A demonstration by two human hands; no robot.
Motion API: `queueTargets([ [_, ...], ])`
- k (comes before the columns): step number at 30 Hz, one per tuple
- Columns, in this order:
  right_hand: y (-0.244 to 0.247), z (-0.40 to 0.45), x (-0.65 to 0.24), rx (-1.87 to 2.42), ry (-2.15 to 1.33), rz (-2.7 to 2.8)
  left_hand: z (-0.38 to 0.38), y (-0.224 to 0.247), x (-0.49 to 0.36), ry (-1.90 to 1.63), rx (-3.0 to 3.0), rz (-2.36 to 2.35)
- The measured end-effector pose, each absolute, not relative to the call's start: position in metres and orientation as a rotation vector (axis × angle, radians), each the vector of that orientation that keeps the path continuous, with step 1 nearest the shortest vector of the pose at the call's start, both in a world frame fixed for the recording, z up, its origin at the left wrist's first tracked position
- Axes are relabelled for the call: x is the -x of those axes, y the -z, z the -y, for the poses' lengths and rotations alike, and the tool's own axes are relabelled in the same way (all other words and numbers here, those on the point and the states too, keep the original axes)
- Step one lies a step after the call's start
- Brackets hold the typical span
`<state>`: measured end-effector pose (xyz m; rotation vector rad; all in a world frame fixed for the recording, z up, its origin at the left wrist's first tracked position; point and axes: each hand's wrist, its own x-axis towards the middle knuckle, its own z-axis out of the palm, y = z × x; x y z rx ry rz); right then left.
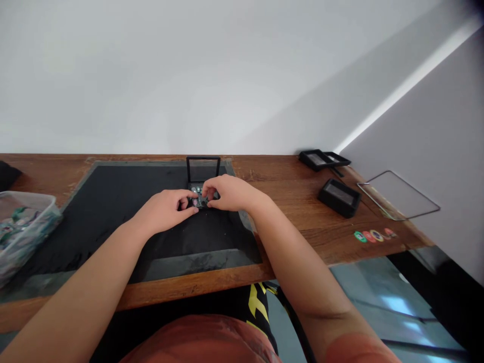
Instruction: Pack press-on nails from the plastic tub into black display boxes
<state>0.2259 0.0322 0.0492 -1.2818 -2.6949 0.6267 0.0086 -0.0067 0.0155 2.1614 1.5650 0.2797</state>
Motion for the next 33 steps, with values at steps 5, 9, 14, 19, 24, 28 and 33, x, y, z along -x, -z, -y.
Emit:
queueTargets([
  [5,-0.049,-0.03,-0.221,1.291,-0.607,2.688,0.007,-0.017,-0.009,-0.294,-2.176,-1.559],
  [9,-0.048,-0.029,-0.22,1.282,-0.611,2.677,0.007,-0.017,-0.008,-0.303,-2.17,-1.559],
  [14,-0.047,-0.031,-0.221,1.312,-0.553,2.666,0.005,-0.015,-0.007,-0.318,-2.163,-1.579],
  [19,-0.045,-0.031,-0.221,1.359,-0.506,2.643,0.004,-0.014,-0.006,-0.331,-2.15,-1.601],
  [24,-0.038,-0.032,-0.216,1.36,-0.519,2.597,0.005,-0.014,-0.008,-0.331,-2.136,-1.602],
  [28,-0.039,-0.032,-0.215,1.314,-0.589,2.56,0.006,-0.015,-0.008,-0.342,-2.142,-1.602],
  [33,-0.049,-0.033,-0.222,1.288,-0.778,2.555,0.006,-0.015,-0.007,-0.361,-2.136,-1.627],
])
